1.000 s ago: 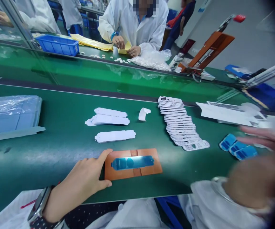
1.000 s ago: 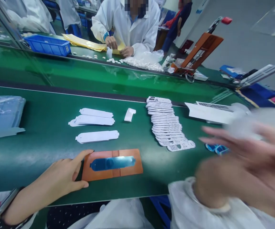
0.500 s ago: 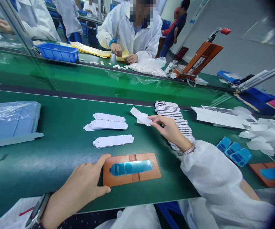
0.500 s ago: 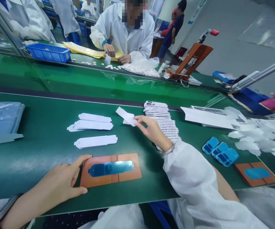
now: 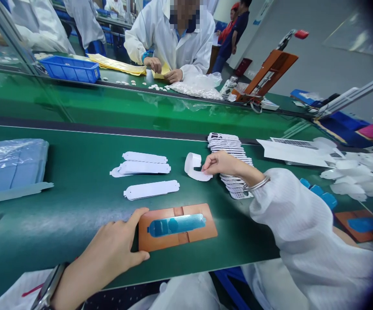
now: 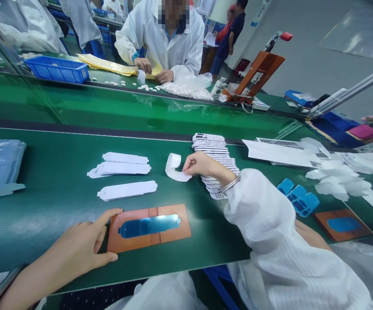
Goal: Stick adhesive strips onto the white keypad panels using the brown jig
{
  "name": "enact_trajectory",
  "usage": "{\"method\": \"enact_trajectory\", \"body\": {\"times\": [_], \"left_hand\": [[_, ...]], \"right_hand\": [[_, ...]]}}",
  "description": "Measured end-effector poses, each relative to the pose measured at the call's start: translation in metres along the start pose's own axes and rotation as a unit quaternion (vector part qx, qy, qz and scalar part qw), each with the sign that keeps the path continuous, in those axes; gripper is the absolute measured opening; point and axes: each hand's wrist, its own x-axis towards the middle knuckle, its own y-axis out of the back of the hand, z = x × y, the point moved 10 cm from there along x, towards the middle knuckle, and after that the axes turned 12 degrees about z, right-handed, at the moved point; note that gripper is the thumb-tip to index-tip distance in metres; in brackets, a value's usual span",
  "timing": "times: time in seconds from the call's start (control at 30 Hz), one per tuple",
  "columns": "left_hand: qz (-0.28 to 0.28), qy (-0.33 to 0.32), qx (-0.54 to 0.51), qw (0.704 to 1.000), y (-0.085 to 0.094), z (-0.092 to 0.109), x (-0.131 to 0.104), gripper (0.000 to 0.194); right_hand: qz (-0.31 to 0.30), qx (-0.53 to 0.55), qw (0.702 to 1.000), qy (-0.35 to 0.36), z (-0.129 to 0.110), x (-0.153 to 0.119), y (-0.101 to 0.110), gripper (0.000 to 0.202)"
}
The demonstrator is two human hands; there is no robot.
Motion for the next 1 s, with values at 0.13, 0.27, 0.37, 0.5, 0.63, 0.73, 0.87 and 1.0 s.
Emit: {"method": "enact_trajectory", "body": {"times": [0.13, 0.27, 0.37, 0.5, 0.63, 0.73, 0.87, 1.0], "left_hand": [[0.003, -0.005, 0.004, 1.0, -0.001, -0.001, 0.0, 0.067], [0.013, -0.011, 0.009, 1.0, -0.002, -0.002, 0.001, 0.068], [0.007, -0.012, 0.004, 1.0, -0.002, -0.002, 0.001, 0.068], [0.011, -0.008, 0.006, 1.0, 0.001, 0.0, -0.001, 0.066], [0.019, -0.007, 0.017, 1.0, 0.004, 0.002, -0.001, 0.066], [0.018, -0.007, 0.016, 1.0, 0.003, 0.002, -0.001, 0.066], [0.025, -0.007, 0.007, 1.0, 0.003, 0.0, -0.001, 0.066], [0.025, -0.007, 0.004, 1.0, 0.003, 0.0, -0.001, 0.067]], "right_hand": [[0.051, 0.007, 0.999, -0.013, -0.001, 0.01, 0.013, 0.009], [0.121, 0.031, 0.992, -0.015, -0.004, 0.017, 0.026, 0.012], [0.159, 0.039, 0.986, -0.02, -0.002, 0.022, 0.031, 0.011], [0.203, 0.038, 0.978, -0.004, -0.002, 0.029, 0.036, 0.032], [0.196, 0.049, 0.979, -0.004, 0.001, 0.038, 0.027, 0.042], [0.189, 0.062, 0.98, -0.027, 0.008, 0.039, 0.021, 0.026], [0.139, 0.079, 0.985, -0.063, 0.011, 0.026, 0.006, 0.015], [0.129, 0.08, 0.987, -0.05, 0.004, 0.003, 0.001, 0.021]]}}
